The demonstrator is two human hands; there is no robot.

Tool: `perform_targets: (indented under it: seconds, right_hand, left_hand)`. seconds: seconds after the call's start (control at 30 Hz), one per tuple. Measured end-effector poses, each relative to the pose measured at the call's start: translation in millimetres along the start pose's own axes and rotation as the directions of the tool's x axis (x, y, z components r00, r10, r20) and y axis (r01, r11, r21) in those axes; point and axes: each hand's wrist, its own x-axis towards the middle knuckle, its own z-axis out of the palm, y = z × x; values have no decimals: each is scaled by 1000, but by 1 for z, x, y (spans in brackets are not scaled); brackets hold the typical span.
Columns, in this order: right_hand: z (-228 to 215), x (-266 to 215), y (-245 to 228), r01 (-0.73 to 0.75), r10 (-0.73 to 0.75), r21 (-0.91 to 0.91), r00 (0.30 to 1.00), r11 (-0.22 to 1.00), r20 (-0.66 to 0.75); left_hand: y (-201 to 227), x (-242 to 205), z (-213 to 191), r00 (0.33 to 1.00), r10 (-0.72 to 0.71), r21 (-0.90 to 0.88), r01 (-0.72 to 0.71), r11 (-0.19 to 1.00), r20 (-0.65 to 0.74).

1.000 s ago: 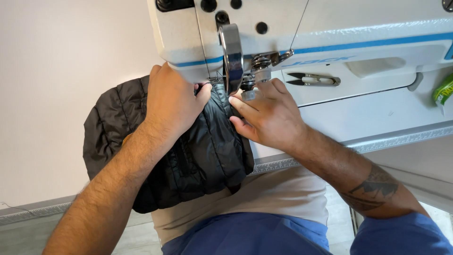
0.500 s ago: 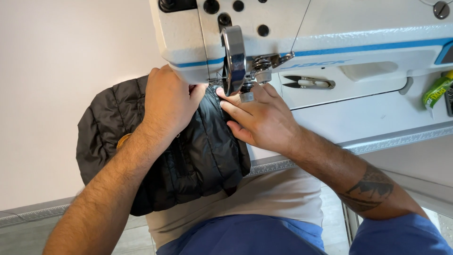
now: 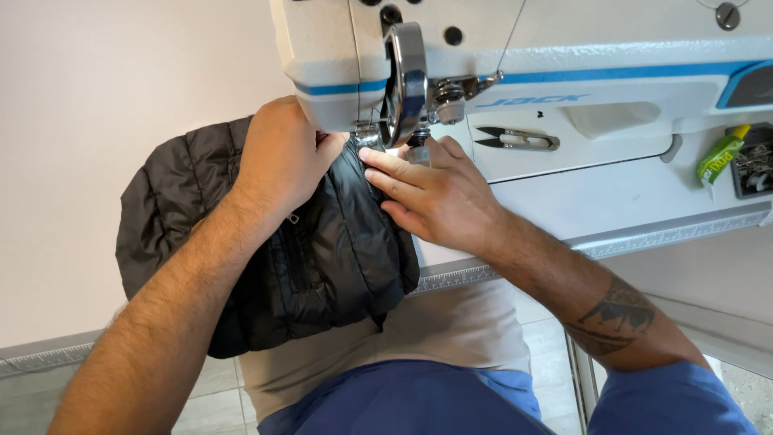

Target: Sewing the edges of a black quilted front panel using an industrial sewing machine

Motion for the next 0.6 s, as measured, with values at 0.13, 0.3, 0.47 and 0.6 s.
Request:
perform_targets:
  seconds: [0.13,0.3,0.47,0.6]
  right_hand:
    - [1,-6,-4,9,-9,-16,1000,1000,-13]
    - [0,-6,-8,25,-26,-15,999,1000,-33]
    - [-6,-4,-9,35,-34,-21,999,999,19]
    - [-6,-7,-4,32,-22,-81,992,996,122]
  left_hand:
    - [14,-8,-12,1000,18,16,-18,1000,-22]
    - [44,-49,-47,909,363,309,-292,905,-205]
    - [53,-64,-35,863,502,277,-467,840,-65]
    - [48,-59,-29,890,450,366,-442,819,67]
